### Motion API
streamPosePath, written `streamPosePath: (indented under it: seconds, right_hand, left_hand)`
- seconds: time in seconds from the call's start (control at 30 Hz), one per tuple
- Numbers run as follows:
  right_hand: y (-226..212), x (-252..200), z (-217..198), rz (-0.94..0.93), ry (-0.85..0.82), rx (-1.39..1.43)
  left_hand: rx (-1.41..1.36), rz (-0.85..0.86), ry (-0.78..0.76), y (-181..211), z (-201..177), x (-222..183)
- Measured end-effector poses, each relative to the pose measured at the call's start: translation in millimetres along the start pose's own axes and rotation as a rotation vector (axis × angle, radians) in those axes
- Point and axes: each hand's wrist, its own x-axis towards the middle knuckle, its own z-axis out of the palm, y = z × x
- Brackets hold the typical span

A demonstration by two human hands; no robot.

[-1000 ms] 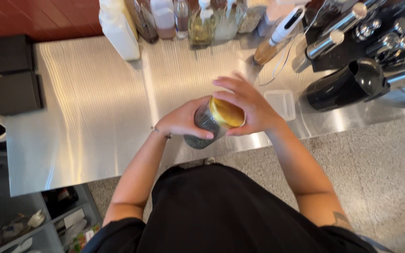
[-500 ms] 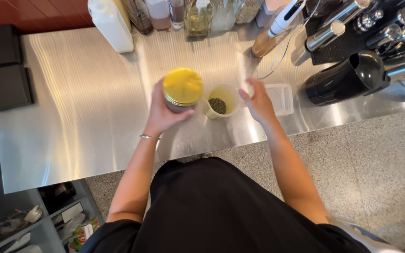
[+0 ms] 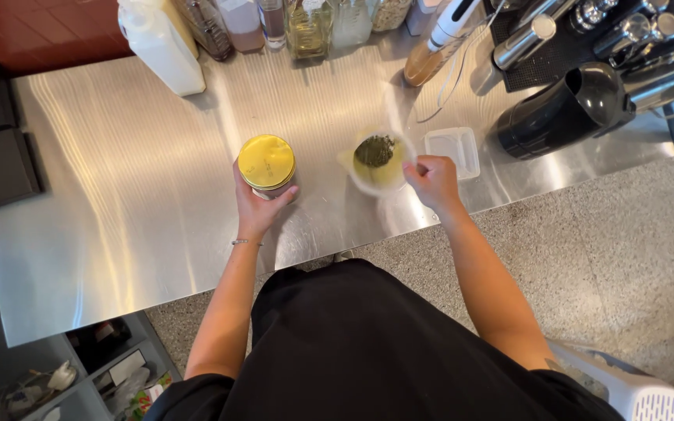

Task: Prepare herbs by steeping them in a measuring cup and portioning fresh herbs into containers, then cleaning the workspace.

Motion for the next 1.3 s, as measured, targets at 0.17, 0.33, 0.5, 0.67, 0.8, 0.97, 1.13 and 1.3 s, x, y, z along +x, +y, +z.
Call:
streamPosePath:
  seconds: [0.17,0.33,0.5,0.67,0.8,0.97,1.13,1.3]
  right_hand:
    - [4,-14,-5,0.251,0.003,0.133]
    - [4,-23,3,0.350,-0.044,0.159]
    - [59,-36,47,0.547,-0.048,0.371]
    - [-9,-31,27,0.497,-0.039,-0.206]
    - [-72,-13,-4,0.267,0.200,-0.504]
    - [-106,7,-24,0.280,0.080,-0.171]
    - [-175,18,-27,0.220,-0.134,-0.223]
    - [-149,18,-32,0.144,-0.079,-0.448]
  left_hand:
    - [0.009,-0.016,-0.058,-4,4,0]
    - [-0.038,-0.012,-0.163,0,4,-1]
    - [-0.019,-0.021,-0.233,19,-2,-1]
    - [0.098,0.069,-0.267,47,4,0]
    - [0.166,0.114,-0.303,73,23,6]
    - [0.282,0.131,-0.360,105,52,19]
    - [0.507,0.353,-0.338,134,84,22]
    - [0.573,0.430,-0.396,155,85,46]
